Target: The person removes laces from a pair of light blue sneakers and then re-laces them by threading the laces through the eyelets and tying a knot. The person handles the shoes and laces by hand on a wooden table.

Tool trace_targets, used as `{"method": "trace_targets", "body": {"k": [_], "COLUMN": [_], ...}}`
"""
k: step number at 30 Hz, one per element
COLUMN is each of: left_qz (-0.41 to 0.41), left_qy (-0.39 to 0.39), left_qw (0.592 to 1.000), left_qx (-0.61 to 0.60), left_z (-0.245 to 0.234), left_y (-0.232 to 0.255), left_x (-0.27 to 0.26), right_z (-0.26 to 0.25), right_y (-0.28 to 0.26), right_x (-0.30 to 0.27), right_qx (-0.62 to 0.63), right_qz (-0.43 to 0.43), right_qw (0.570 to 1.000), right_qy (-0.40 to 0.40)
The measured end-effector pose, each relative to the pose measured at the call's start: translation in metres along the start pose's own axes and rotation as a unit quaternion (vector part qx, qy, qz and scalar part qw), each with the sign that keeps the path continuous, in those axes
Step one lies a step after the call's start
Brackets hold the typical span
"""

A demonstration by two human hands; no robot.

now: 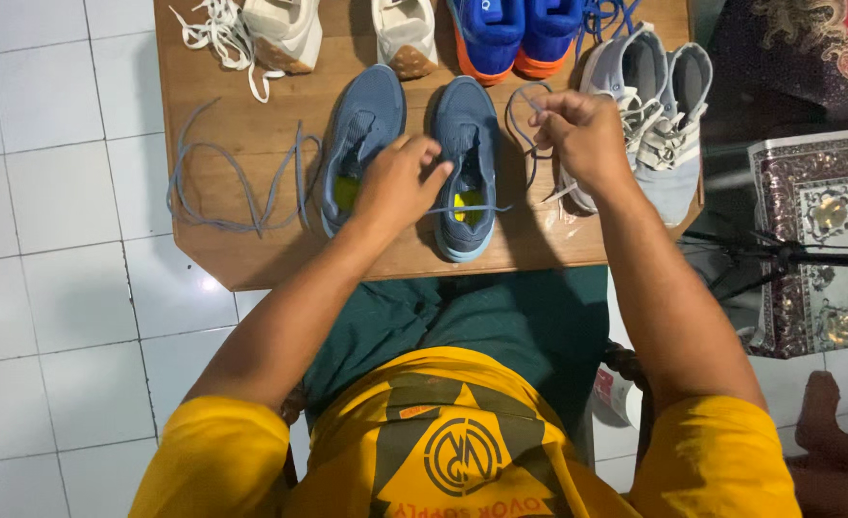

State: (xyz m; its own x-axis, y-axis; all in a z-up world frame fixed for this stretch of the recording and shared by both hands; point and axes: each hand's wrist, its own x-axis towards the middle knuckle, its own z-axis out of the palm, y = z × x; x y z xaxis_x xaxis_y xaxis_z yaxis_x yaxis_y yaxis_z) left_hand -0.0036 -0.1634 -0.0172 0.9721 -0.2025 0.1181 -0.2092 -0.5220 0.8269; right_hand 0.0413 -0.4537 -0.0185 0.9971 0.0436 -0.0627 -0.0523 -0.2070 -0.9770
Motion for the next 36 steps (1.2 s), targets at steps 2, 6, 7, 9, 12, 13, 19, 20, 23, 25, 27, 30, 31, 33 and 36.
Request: {"method": "trace_targets", "body": {"k": [2, 6, 7, 9, 12, 13, 19, 20, 23, 25, 27, 30, 31, 33, 36], "left_qz": [0.007, 0.002, -0.013, -0.041, -0.054, -0.048, 0.008, 0.008, 0.007, 0.004, -0.002, 0.026, 0.014, -0.002, 0.027], "left_qy": [0.036, 0.071, 0.056, 0.036, 0.024, 0.027, 0.072, 0.080, 0.103, 0.122, 0.145, 0.150, 0.150, 0.149, 0.157], "left_qw": [0.999, 0.990, 0.991, 0.992, 0.995, 0.997, 0.997, 0.997, 0.993, 0.989, 0.985, 0.980, 0.980, 0.978, 0.976], "left_qx": [0.027, 0.119, 0.118, 0.118, 0.082, 0.061, -0.012, -0.020, -0.056, -0.078, -0.094, -0.128, -0.133, -0.145, -0.149], "left_z": [0.020, 0.051, 0.058, 0.060, 0.054, 0.053, 0.030, 0.023, 0.009, 0.003, 0.003, 0.007, 0.007, 0.010, 0.013], "left_y": [-0.007, -0.025, -0.029, -0.032, -0.033, -0.031, -0.005, 0.000, 0.014, 0.022, 0.027, 0.030, 0.030, 0.032, 0.031], "left_x": [0.020, 0.062, 0.063, 0.070, 0.053, 0.045, -0.001, -0.005, -0.015, -0.020, -0.024, -0.027, -0.030, -0.030, -0.031], "right_z": [0.003, 0.016, 0.019, 0.023, 0.032, 0.036, 0.068, 0.071, 0.083, 0.089, 0.097, 0.106, 0.108, 0.108, 0.107], "right_y": [0.015, 0.043, 0.047, 0.043, 0.032, 0.027, -0.007, -0.014, -0.031, -0.039, -0.041, -0.039, -0.037, -0.035, -0.029], "right_x": [-0.005, -0.010, -0.011, -0.006, -0.013, -0.015, -0.040, -0.046, -0.062, -0.072, -0.076, -0.081, -0.084, -0.080, -0.078], "right_qx": [0.034, 0.015, 0.000, -0.040, -0.072, -0.055, -0.113, -0.148, -0.190, -0.229, -0.255, -0.258, -0.248, -0.225, -0.192], "right_qz": [0.027, -0.042, -0.035, -0.054, -0.056, -0.020, -0.073, -0.087, -0.196, -0.213, -0.233, -0.238, -0.221, -0.211, -0.213], "right_qw": [0.999, 0.999, 0.999, 0.998, 0.996, 0.998, 0.990, 0.985, 0.962, 0.949, 0.937, 0.933, 0.939, 0.947, 0.953], "right_qy": [0.015, 0.000, -0.002, 0.000, 0.004, -0.002, -0.031, -0.030, 0.003, 0.030, 0.054, 0.079, 0.086, 0.095, 0.094]}}
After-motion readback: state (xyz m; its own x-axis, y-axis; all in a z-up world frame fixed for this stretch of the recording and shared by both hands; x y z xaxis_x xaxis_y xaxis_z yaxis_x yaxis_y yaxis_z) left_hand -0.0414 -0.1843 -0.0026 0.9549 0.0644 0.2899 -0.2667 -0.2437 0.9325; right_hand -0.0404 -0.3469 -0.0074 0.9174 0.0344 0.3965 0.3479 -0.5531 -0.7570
